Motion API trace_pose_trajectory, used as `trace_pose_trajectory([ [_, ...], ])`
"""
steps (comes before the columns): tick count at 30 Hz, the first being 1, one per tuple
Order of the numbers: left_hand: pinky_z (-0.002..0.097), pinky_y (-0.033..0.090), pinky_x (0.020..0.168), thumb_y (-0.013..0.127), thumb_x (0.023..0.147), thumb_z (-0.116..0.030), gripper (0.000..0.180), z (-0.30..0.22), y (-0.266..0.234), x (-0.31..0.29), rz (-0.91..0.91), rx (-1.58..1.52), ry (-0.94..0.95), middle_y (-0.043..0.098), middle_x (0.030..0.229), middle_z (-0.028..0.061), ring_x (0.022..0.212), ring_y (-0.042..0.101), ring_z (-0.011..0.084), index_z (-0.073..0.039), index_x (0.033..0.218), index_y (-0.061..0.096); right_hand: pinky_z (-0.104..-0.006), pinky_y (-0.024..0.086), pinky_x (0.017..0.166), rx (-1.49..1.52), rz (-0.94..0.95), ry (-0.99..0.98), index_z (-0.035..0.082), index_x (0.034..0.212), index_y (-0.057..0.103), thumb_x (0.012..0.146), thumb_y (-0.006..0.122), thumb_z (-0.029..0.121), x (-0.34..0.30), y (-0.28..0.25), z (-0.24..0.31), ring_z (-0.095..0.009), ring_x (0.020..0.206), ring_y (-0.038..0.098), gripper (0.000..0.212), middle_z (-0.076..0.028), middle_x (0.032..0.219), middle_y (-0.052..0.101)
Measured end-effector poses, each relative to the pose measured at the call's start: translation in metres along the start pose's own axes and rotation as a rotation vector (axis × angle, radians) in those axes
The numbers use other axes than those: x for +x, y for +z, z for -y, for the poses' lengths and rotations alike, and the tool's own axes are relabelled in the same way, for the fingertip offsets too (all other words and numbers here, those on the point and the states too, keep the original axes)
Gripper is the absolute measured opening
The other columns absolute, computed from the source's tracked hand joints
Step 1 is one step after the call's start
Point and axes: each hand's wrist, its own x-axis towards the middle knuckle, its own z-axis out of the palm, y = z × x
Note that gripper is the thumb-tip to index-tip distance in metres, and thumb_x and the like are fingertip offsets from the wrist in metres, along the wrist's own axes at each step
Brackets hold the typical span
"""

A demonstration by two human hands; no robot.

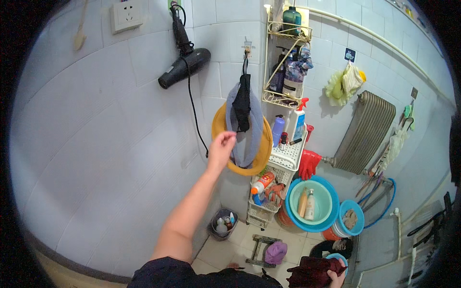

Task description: The person washes a maroon garment by hand in a bathroom. They submerge the item in a blue basin of water, scrub it, and rinse it under a shower head. The person also briefly handles a purple cloth and a yellow basin before returning to the maroon garment.

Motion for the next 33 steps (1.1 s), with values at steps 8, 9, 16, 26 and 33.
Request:
trace_pose_trajectory([
  [8, 0.0287, 0.048, 0.073, 0.060, 0.083, -0.022, 0.023, -0.056, 0.025, 0.152, -0.105, 0.222, 0.272, 0.066, 0.089, 0.0064, 0.081, 0.062, 0.0161, -0.005, 0.100, 0.061, -0.0402, 0.039, 0.097, -0.004, -0.032, -0.044, -0.001, 0.129, 0.037, 0.069, 0.057, -0.007, -0.006, 0.046, 0.012, -0.030, 0.114, 0.048, 0.063, -0.017, 0.122, 0.050],
  [9, 0.0299, 0.048, 0.074, 0.061, 0.083, -0.023, 0.025, -0.057, 0.028, 0.166, -0.126, 0.270, 0.268, 0.066, 0.090, 0.0073, 0.083, 0.063, 0.0177, -0.006, 0.100, 0.061, -0.0400, 0.039, 0.098, -0.003, -0.040, -0.048, -0.001, 0.129, 0.037, 0.069, 0.057, -0.007, -0.007, 0.051, 0.013, -0.030, 0.114, 0.047, 0.063, -0.017, 0.122, 0.050],
  [16, 0.0304, 0.048, 0.075, 0.064, 0.080, -0.028, 0.034, -0.046, 0.031, 0.214, -0.092, 0.409, 0.231, 0.066, 0.091, 0.0091, 0.083, 0.063, 0.0189, -0.004, 0.104, 0.060, -0.0391, 0.036, 0.100, -0.012, -0.085, -0.062, -0.003, 0.128, 0.037, 0.070, 0.057, -0.006, -0.007, 0.069, 0.012, -0.030, 0.118, 0.045, 0.061, -0.018, 0.125, 0.048],
  [26, 0.0277, 0.047, 0.069, 0.056, 0.085, -0.015, 0.016, -0.046, 0.026, 0.259, -0.081, -0.030, 0.324, 0.066, 0.083, 0.0091, 0.076, 0.061, 0.0147, -0.001, 0.093, 0.057, -0.0357, 0.042, 0.093, -0.217, 0.180, -0.182, 0.000, 0.121, 0.046, 0.052, 0.069, 0.000, 0.025, 0.141, 0.069, -0.022, 0.103, 0.054, 0.072, -0.010, 0.114, 0.053],
  [33, 0.0224, 0.044, 0.066, 0.056, 0.086, -0.013, 0.013, -0.097, 0.038, 0.236, 0.081, -0.127, 0.449, 0.058, 0.077, 0.0010, 0.070, 0.053, 0.0076, -0.001, 0.092, 0.055, -0.0316, 0.033, 0.099, -0.455, 0.483, -0.390, 0.004, 0.127, 0.044, 0.052, 0.072, 0.003, 0.059, 0.226, 0.137, -0.021, 0.113, 0.045, 0.080, -0.009, 0.124, 0.041],
])
